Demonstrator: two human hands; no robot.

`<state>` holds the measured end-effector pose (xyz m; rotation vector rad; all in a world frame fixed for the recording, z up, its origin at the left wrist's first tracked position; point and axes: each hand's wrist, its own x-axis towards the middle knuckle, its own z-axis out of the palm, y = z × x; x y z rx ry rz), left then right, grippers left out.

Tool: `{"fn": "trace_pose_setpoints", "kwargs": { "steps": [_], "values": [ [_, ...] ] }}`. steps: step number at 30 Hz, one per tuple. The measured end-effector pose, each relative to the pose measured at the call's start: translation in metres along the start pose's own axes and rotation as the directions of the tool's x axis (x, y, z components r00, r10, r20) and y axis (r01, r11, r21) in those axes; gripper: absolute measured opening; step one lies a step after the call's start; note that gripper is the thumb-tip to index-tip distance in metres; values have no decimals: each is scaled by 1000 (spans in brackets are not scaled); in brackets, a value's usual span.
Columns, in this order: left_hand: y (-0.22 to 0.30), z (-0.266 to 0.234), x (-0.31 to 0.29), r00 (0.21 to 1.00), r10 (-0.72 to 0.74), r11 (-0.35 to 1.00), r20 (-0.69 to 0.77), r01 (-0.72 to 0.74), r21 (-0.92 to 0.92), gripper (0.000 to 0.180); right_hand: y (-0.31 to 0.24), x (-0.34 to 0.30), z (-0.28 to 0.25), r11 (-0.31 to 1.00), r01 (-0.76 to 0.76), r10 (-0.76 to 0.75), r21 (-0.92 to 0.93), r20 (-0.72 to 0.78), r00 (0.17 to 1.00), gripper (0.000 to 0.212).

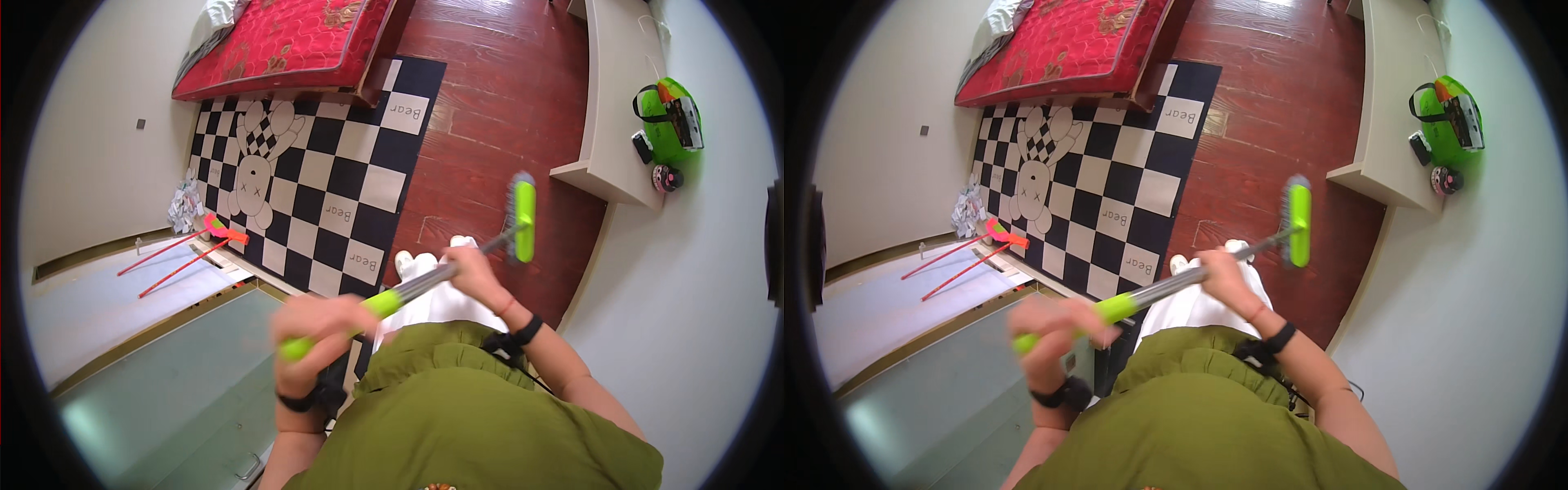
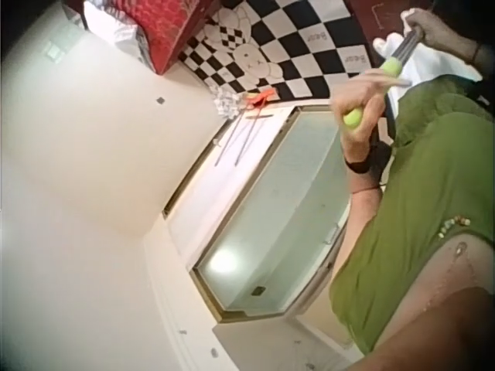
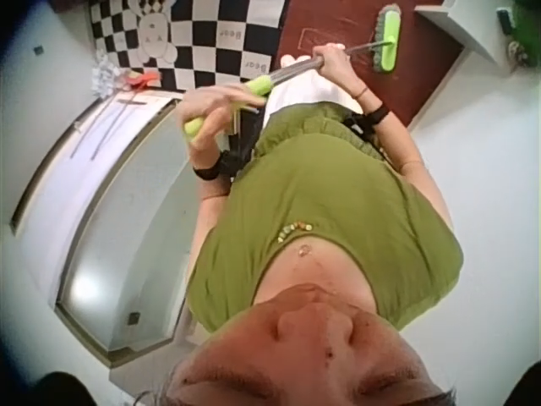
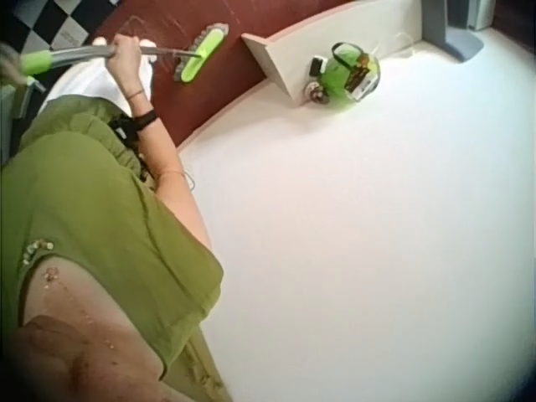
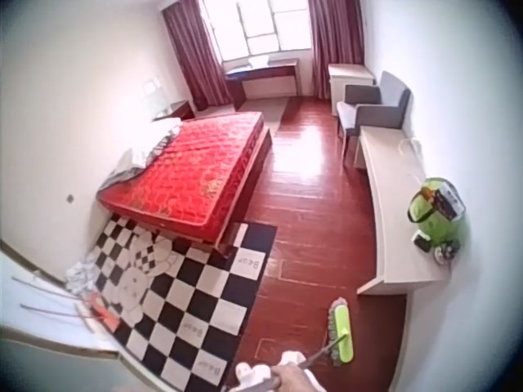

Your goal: Mopping the floor in a bedroom area around a rug and bed.

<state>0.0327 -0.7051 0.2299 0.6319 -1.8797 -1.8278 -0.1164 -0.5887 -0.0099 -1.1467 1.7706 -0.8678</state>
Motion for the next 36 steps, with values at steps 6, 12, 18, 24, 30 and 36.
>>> {"fn": "trace_pose_setpoints", "kwargs": {
  "steps": [6, 12, 18, 24, 30, 36],
  "values": [
    [-149, 34, 33, 854, -174, 982, 490, 186, 26, 15, 141, -73, -5, 930, -298, 235, -215, -275, 932, 5],
    [-192, 57, 21, 736, -251, 947, 629, 320, 3, 15, 188, -119, 39, 879, -458, 408, -134, -285, 867, 6],
    [-191, -13, -3, 613, -281, 953, 739, 270, 139, 16, 161, -113, 114, 887, -449, 403, -111, -290, 868, 5],
    [-191, -99, -42, 632, -188, 980, 752, 178, 95, 17, 111, -89, 187, 905, -381, 325, -188, -272, 906, 10],
    [-179, -188, -63, 674, -129, 991, 728, 104, 80, 12, 61, -42, 251, 921, -353, 295, -166, -294, 909, 6],
    [-130, -274, -56, 837, -9, 1000, 547, -2, 20, 14, -28, 51, 273, 972, -191, 159, -139, -212, 964, 12]
  ]
}}
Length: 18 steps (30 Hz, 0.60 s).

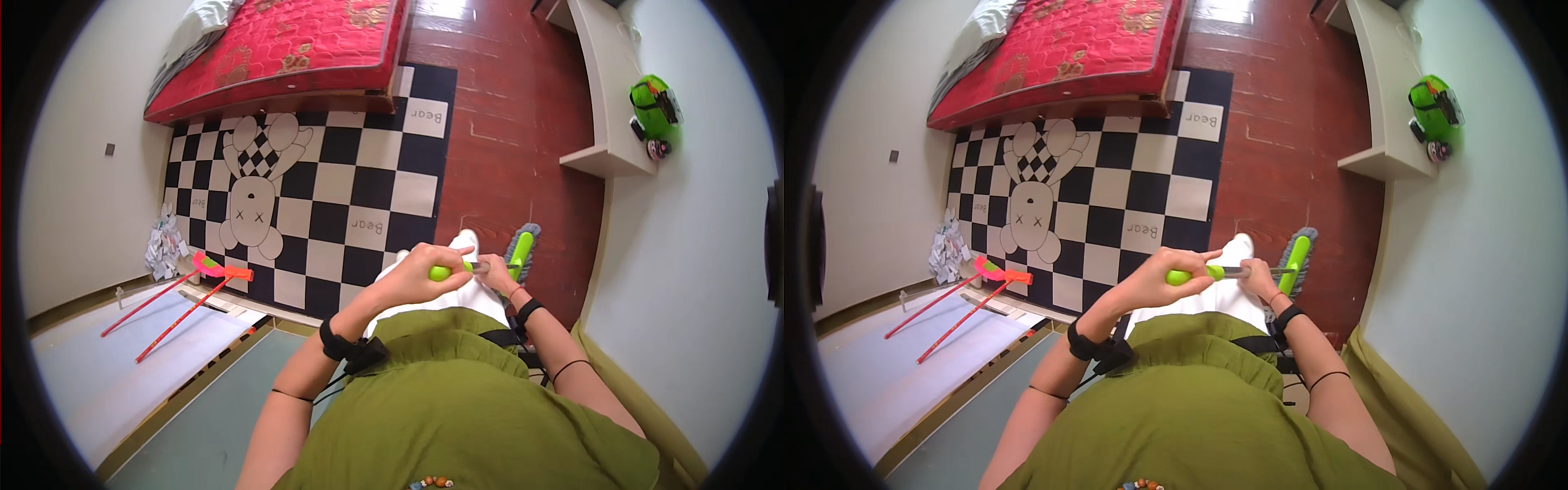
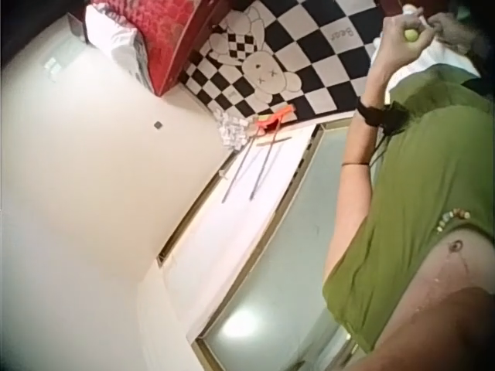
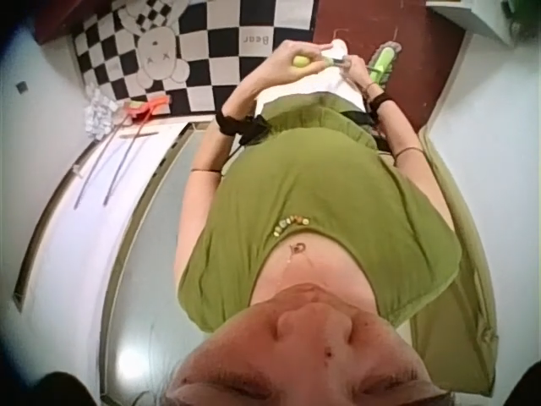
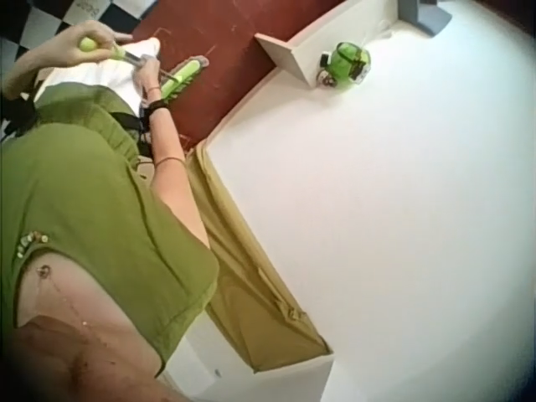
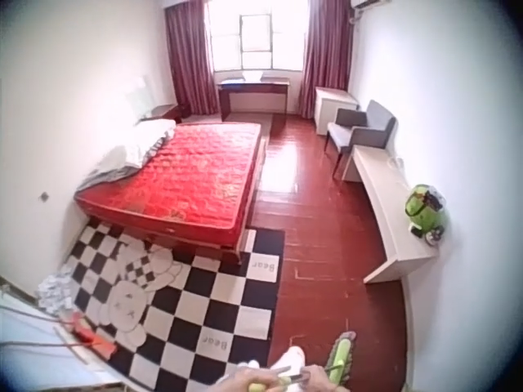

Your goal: Mopping the floor in a bedroom area around a rug and bed.

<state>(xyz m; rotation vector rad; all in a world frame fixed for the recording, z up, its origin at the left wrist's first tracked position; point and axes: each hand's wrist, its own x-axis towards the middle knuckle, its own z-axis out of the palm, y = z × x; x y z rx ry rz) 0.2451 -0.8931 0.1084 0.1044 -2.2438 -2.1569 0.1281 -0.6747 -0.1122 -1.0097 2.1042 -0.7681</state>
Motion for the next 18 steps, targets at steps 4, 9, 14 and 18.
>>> {"fn": "trace_pose_setpoints", "kwargs": {
  "steps": [4, 9, 14, 18],
  "values": [
    [28, -45, -25, 986, 20, 997, -164, -31, -70, 25, -76, 58, 6, 997, 69, -67, -20, 80, 995, 11],
    [67, -95, -72, 873, -45, 999, -485, 47, -8, 22, -145, 144, 39, 969, 246, -239, -25, 158, 958, 12],
    [75, -132, -124, 578, -4, 991, -816, 114, 76, 25, -232, 220, 87, 896, 443, -410, 10, 397, 821, 14],
    [93, -155, -150, 395, 22, 996, -919, 70, 54, 32, -296, 249, 138, 797, 587, -581, 143, 449, 679, 13]
  ]
}}
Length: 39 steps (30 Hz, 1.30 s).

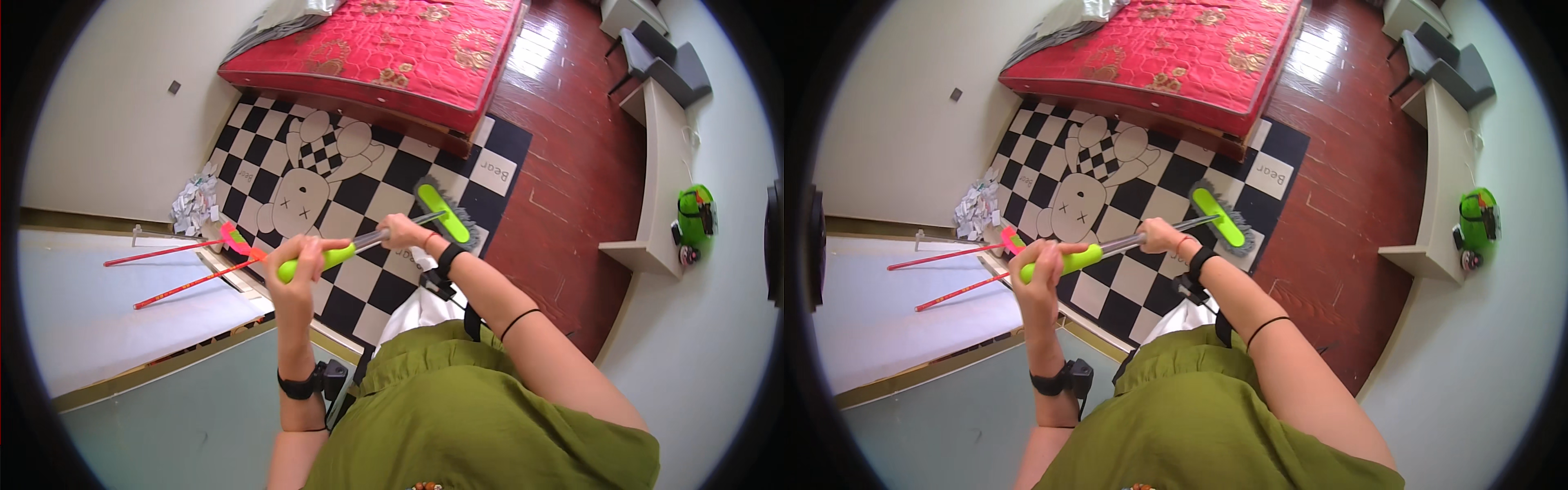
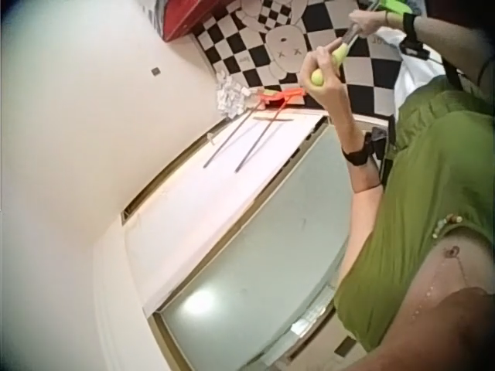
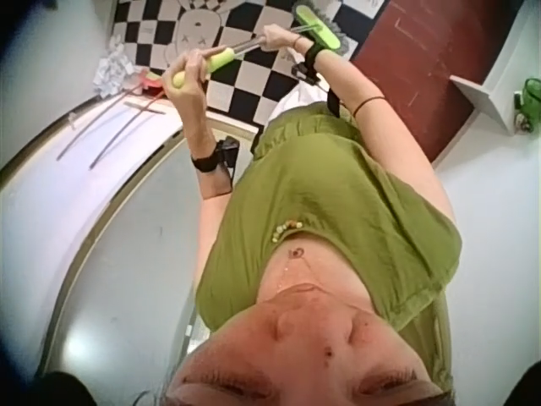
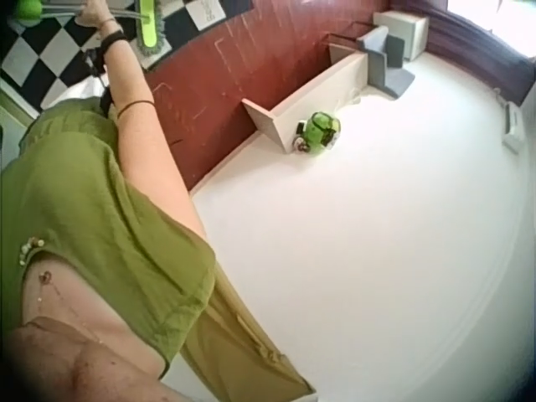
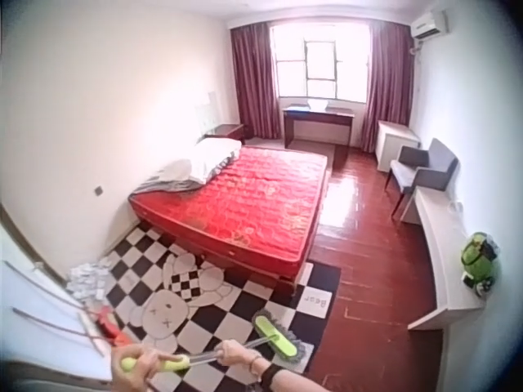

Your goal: Mopping the floor in a bedroom area around a rug and bed.

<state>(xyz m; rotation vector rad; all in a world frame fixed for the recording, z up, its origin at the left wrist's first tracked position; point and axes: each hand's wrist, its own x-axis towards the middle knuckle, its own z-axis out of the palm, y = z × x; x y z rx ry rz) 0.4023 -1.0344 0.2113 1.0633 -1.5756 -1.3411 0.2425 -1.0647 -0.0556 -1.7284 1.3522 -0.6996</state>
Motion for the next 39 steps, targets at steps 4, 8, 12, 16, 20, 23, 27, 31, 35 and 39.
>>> {"fn": "trace_pose_setpoints", "kwargs": {
  "steps": [4, 8, 12, 16, 20, 23, 27, 31, 35, 39],
  "values": [
    [20, -25, 9, 992, 81, 993, -93, -73, 91, 31, -26, 53, 14, 993, 98, -99, 60, 16, 995, 13],
    [49, -39, 29, 957, 249, 968, -148, -241, 72, 32, -64, 65, -6, 988, 117, -120, 103, 26, 992, 11],
    [40, -50, 70, 959, 279, 956, -45, -282, -78, 33, -56, 55, -47, 997, -74, 75, -13, 42, 996, 8],
    [-19, -36, 113, 987, -4, 997, 162, 18, -81, 39, 12, 32, -78, 946, -318, 321, -67, 34, 946, 9],
    [-80, 7, 142, 940, -254, 946, 230, 290, -141, 37, 93, 18, -83, 847, -509, 516, -149, 7, 857, 10],
    [-97, 12, 150, 942, -294, 925, 162, 323, -199, 37, 107, 30, -78, 840, -513, 527, -174, 40, 849, 14],
    [-71, -36, 167, 964, -258, 954, 62, 264, -143, 35, 78, 77, -52, 913, -396, 403, -98, 70, 912, 17],
    [-9, -65, 177, 993, -106, 992, -52, 109, 62, 35, 8, 142, -37, 981, -155, 165, 118, -82, 983, 9],
    [22, -64, 188, 980, 163, 961, -113, -132, 243, 31, -33, 202, -28, 986, -19, 21, 168, -13, 1000, 9],
    [47, -84, 180, 962, 226, 967, -155, -203, 152, 32, -78, 219, -31, 954, 119, -91, 275, -113, 989, 5]
  ]
}}
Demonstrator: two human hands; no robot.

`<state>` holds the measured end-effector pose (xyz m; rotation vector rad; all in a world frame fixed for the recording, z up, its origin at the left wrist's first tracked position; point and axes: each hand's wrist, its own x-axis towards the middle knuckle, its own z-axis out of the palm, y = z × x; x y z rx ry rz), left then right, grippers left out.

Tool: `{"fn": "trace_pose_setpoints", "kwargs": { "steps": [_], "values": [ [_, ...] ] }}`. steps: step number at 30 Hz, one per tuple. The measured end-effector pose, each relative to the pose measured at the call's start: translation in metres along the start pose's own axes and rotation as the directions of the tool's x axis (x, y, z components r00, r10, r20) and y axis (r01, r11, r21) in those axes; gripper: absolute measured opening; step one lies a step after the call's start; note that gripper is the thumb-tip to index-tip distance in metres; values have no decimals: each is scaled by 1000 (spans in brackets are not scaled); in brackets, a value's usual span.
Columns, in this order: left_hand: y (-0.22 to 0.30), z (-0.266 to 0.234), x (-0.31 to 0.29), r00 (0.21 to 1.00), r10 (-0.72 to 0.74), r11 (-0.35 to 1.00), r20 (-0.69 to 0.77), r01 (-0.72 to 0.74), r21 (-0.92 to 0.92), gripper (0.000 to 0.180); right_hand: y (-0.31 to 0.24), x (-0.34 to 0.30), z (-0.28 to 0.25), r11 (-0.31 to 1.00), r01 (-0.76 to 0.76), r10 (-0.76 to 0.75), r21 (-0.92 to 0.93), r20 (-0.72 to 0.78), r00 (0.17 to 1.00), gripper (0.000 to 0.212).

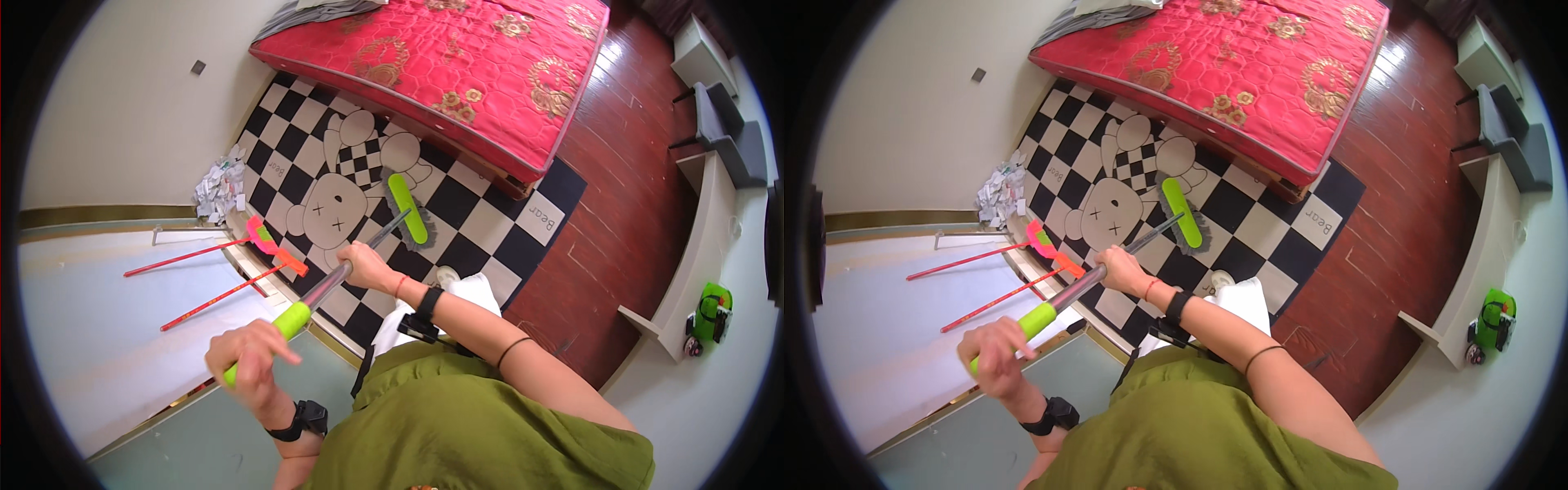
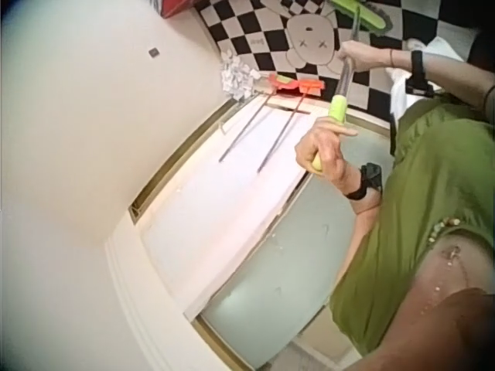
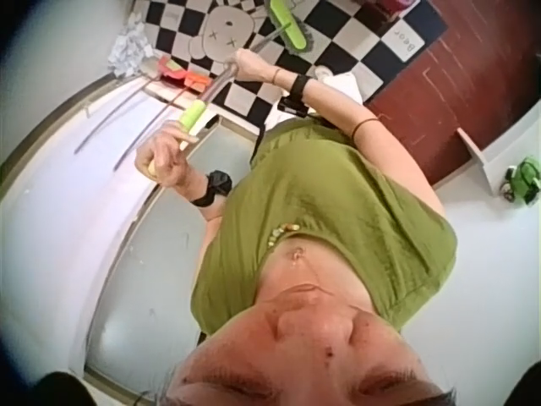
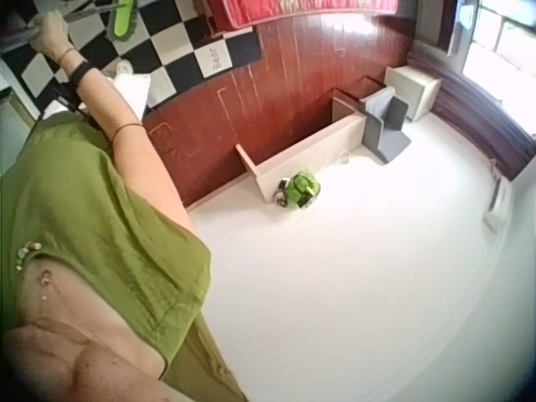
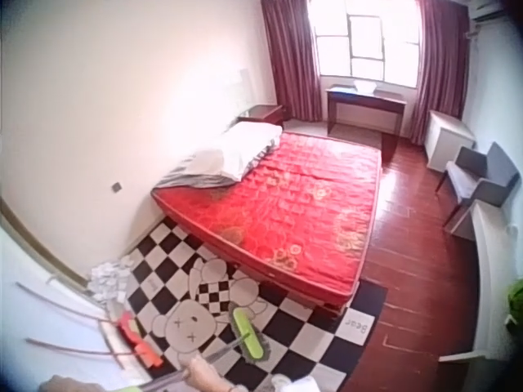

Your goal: Mopping the floor in a bedroom area around a rug and bed.

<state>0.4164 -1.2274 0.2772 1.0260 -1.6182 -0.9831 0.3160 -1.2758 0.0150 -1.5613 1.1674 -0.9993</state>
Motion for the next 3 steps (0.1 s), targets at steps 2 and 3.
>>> {"fn": "trace_pose_setpoints", "kwargs": {
  "steps": [2, 3],
  "values": [
    [11, -23, 3, 999, 37, 989, 39, -31, -146, 32, -23, 0, -3, 1000, -30, 29, 4, 57, 998, 5],
    [15, -39, 6, 993, 84, 954, 82, -56, -296, 32, -34, -3, -8, 998, -63, 63, 2, 104, 993, 5]
  ]
}}
